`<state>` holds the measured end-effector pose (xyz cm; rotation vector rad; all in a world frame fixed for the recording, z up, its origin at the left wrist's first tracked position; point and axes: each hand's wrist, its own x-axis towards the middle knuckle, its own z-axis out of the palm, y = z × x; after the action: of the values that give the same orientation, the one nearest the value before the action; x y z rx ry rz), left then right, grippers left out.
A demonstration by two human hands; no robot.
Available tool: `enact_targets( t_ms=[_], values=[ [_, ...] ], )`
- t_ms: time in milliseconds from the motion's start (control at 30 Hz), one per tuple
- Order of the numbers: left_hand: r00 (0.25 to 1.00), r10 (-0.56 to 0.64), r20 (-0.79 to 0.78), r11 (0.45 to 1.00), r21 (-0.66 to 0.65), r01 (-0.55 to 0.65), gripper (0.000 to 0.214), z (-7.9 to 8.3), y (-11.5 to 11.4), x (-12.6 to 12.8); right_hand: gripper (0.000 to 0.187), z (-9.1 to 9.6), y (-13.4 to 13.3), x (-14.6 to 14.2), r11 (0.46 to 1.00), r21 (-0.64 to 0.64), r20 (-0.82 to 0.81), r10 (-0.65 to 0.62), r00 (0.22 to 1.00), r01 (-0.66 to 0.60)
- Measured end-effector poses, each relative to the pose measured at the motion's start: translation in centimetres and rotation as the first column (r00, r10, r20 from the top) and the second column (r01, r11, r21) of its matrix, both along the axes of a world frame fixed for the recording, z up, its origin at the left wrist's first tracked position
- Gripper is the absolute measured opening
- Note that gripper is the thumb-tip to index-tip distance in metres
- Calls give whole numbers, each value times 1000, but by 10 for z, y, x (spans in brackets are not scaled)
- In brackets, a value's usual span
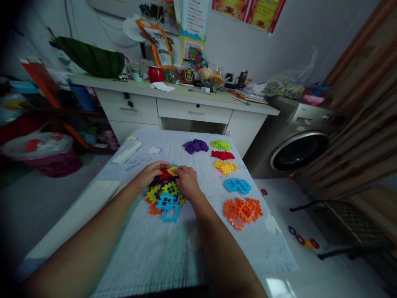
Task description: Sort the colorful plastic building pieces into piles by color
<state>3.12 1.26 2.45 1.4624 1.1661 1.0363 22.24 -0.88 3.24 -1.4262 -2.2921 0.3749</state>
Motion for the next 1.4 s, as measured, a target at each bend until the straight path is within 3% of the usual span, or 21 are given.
enact_targets(
  t_ms=[100,200,333,433,500,667,767,900,1033,1100,1200,1300,1400],
  values=[
    [999,12,-53,1000,29,-11,50,-4,1,-1,30,-4,0,4,999,17,-5,-35,999,35],
    [962,60,-268,987,159,-18,50,-4,1,-2,28,-3,1,9,998,32,-49,-46,998,47],
    [751,220,-623,932,361,26,45,5,-3,-2,29,1,0,17,989,92,-172,-98,980,115],
    [596,264,-759,938,347,26,44,12,-6,0,28,2,0,23,979,111,-290,-131,948,169],
    [547,234,-804,951,307,44,44,15,-6,1,29,2,1,25,975,71,-374,-171,912,212],
    [590,100,-801,973,203,110,46,18,-15,-3,35,0,3,29,952,-84,-530,-294,795,296],
    [624,27,-781,973,164,164,73,17,-31,-7,24,1,7,32,943,-94,-589,-311,746,319],
    [616,23,-788,974,156,164,117,9,-58,-6,17,12,19,52,943,-139,-626,-320,711,302],
    [598,33,-801,978,148,145,130,-1,-70,-1,18,34,35,99,925,-139,-579,-365,728,353],
    [594,37,-804,980,145,136,132,-5,-71,1,21,43,41,129,893,-156,-545,-435,717,423],
    [611,62,-789,975,178,131,129,-12,-69,2,22,49,47,173,803,-275,-538,-585,607,530],
    [659,125,-741,954,273,125,118,-19,-67,0,18,44,47,207,706,-394,-509,-701,500,588],
    [704,160,-692,929,347,130,108,-22,-65,-1,8,34,48,227,636,-451,-420,-770,480,626]
  ],
)
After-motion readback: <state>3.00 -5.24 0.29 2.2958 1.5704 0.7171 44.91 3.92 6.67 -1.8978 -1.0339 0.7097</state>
